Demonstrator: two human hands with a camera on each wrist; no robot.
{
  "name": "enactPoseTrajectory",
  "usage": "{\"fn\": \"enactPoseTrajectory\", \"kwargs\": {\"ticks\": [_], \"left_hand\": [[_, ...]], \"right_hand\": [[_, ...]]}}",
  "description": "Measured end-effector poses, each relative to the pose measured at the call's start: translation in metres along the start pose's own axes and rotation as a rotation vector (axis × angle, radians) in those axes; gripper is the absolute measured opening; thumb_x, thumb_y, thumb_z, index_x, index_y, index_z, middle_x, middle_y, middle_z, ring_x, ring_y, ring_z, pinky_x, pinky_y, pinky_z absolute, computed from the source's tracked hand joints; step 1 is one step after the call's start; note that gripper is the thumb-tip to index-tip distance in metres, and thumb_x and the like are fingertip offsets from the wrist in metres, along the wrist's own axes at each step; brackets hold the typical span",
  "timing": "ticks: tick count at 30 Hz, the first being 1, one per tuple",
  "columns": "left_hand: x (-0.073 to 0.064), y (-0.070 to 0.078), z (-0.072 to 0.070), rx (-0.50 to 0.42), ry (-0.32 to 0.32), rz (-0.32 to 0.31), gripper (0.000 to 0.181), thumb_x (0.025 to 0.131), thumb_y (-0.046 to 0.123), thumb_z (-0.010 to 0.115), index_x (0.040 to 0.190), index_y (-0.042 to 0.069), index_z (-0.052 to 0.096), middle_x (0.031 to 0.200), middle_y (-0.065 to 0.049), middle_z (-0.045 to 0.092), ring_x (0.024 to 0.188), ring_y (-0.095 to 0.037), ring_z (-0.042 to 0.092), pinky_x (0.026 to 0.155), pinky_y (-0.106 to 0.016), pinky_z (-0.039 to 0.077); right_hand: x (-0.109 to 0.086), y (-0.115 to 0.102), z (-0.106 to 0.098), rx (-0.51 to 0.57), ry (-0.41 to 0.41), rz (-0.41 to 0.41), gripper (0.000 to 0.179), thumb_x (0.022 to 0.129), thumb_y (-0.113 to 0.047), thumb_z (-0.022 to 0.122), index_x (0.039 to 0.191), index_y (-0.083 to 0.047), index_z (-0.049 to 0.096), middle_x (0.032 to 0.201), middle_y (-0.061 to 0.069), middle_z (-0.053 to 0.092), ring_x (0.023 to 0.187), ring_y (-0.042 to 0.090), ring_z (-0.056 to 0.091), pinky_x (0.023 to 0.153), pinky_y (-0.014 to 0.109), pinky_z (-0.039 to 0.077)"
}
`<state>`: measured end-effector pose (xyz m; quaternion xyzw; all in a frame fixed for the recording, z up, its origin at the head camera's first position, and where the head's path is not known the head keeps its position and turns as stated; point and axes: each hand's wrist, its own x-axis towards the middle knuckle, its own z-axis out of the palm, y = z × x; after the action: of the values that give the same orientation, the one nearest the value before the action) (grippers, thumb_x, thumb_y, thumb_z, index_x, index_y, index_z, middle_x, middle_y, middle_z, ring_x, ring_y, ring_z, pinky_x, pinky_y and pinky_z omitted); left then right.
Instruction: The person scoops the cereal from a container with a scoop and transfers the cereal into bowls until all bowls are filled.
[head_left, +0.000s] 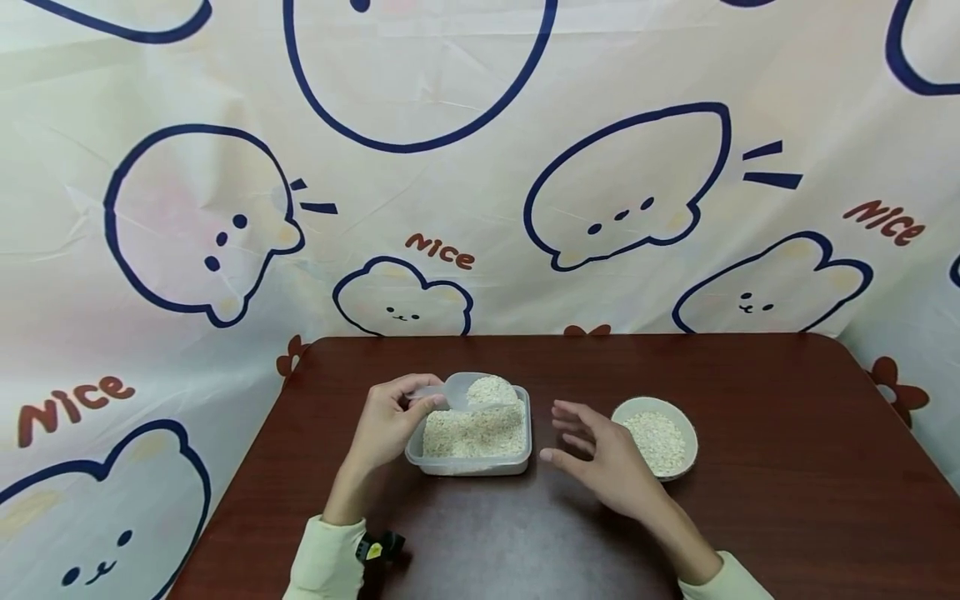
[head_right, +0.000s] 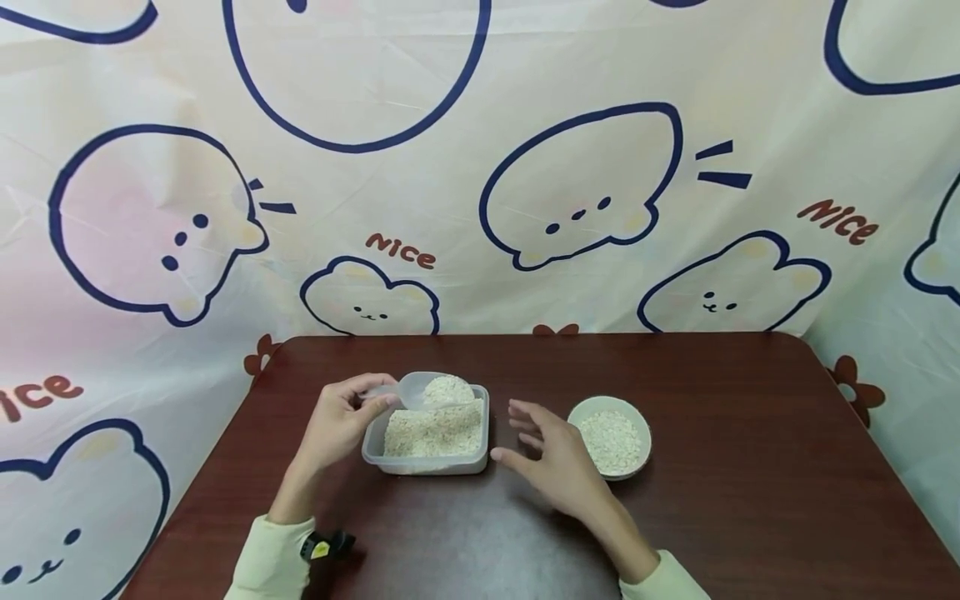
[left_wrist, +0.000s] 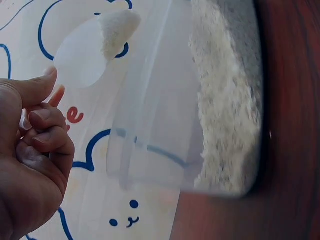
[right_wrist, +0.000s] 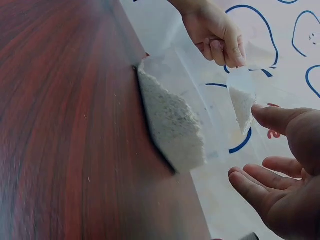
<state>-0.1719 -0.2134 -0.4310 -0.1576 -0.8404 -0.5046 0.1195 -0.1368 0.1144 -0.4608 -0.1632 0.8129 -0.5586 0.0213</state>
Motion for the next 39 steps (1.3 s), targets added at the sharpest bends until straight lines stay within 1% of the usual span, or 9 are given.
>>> {"fn": "enactPoseTrajectory", "kwargs": {"ticks": [6, 12, 18, 24, 28, 30, 32, 35, 39], "left_hand": [[0.005, 0.012, 0.016, -0.041, -0.027, 0.013, 0.009, 0.095, 0.01, 0.081, 0.104, 0.012, 0.079, 0.071, 0.002, 0.049, 0.056, -0.005, 0.039, 0.05, -0.023, 0.033], [0.011, 0.022, 0.036, -0.06, -0.069, 0.032, 0.007, 0.097, 0.013, 0.08, 0.103, 0.016, 0.078, 0.07, 0.003, 0.047, 0.058, -0.005, 0.038, 0.053, -0.022, 0.033], [0.018, 0.03, 0.057, -0.083, -0.093, 0.06, 0.006, 0.097, 0.016, 0.081, 0.103, 0.016, 0.078, 0.071, 0.004, 0.048, 0.059, -0.006, 0.04, 0.054, -0.021, 0.034], [0.025, 0.039, 0.077, -0.115, -0.133, 0.09, 0.006, 0.098, 0.015, 0.08, 0.104, 0.013, 0.078, 0.071, 0.003, 0.046, 0.06, -0.005, 0.04, 0.056, -0.021, 0.033], [0.03, 0.043, 0.088, -0.136, -0.164, 0.11, 0.005, 0.099, 0.014, 0.079, 0.103, 0.014, 0.078, 0.07, 0.004, 0.044, 0.06, -0.005, 0.038, 0.056, -0.021, 0.032], [0.033, 0.045, 0.093, -0.141, -0.177, 0.109, 0.004, 0.099, 0.014, 0.079, 0.103, 0.014, 0.078, 0.069, 0.004, 0.043, 0.06, -0.005, 0.038, 0.056, -0.021, 0.031], [0.035, 0.048, 0.098, -0.143, -0.189, 0.103, 0.004, 0.1, 0.014, 0.078, 0.104, 0.014, 0.078, 0.069, 0.004, 0.044, 0.06, -0.006, 0.038, 0.056, -0.022, 0.032], [0.039, 0.052, 0.105, -0.136, -0.205, 0.099, 0.005, 0.1, 0.014, 0.078, 0.104, 0.013, 0.078, 0.069, 0.005, 0.045, 0.06, -0.006, 0.039, 0.056, -0.022, 0.033], [0.044, 0.059, 0.113, -0.124, -0.221, 0.12, 0.006, 0.099, 0.012, 0.079, 0.105, 0.012, 0.079, 0.07, 0.005, 0.045, 0.06, -0.005, 0.039, 0.057, -0.021, 0.033]], "right_hand": [[-0.01, 0.0, -0.018, -0.061, 0.039, -0.02, 0.065, 0.092, -0.023, 0.088, 0.148, -0.008, 0.059, 0.145, 0.015, 0.067, 0.131, 0.032, 0.069, 0.103, 0.032, 0.058], [-0.019, 0.001, -0.037, -0.103, 0.073, 0.017, 0.066, 0.091, -0.026, 0.088, 0.148, -0.011, 0.059, 0.146, 0.012, 0.066, 0.131, 0.03, 0.07, 0.103, 0.033, 0.058], [-0.031, 0.003, -0.055, -0.108, 0.086, 0.06, 0.068, 0.093, -0.033, 0.086, 0.151, -0.01, 0.057, 0.148, 0.016, 0.064, 0.131, 0.032, 0.069, 0.103, 0.036, 0.058], [-0.041, 0.005, -0.074, -0.159, 0.131, 0.099, 0.068, 0.092, -0.032, 0.087, 0.15, -0.012, 0.058, 0.143, 0.016, 0.068, 0.126, 0.031, 0.073, 0.1, 0.031, 0.059], [-0.049, 0.01, -0.088, -0.232, 0.171, 0.083, 0.066, 0.092, -0.032, 0.087, 0.149, -0.013, 0.059, 0.142, 0.015, 0.069, 0.123, 0.03, 0.074, 0.095, 0.026, 0.061], [-0.054, 0.014, -0.094, -0.266, 0.191, 0.065, 0.066, 0.093, -0.032, 0.087, 0.149, -0.012, 0.059, 0.143, 0.014, 0.069, 0.122, 0.021, 0.075, 0.092, 0.022, 0.06], [-0.058, 0.017, -0.101, -0.281, 0.21, 0.06, 0.066, 0.093, -0.032, 0.087, 0.149, -0.011, 0.059, 0.144, 0.013, 0.069, 0.12, 0.006, 0.073, 0.09, 0.017, 0.059], [-0.064, 0.022, -0.109, -0.305, 0.233, 0.074, 0.067, 0.093, -0.033, 0.087, 0.149, -0.01, 0.059, 0.144, 0.015, 0.068, 0.117, -0.017, 0.062, 0.089, 0.009, 0.055], [-0.071, 0.027, -0.118, -0.328, 0.259, 0.1, 0.067, 0.092, -0.032, 0.088, 0.149, -0.01, 0.06, 0.145, 0.017, 0.066, 0.114, -0.028, 0.051, 0.087, 0.004, 0.052]]}}
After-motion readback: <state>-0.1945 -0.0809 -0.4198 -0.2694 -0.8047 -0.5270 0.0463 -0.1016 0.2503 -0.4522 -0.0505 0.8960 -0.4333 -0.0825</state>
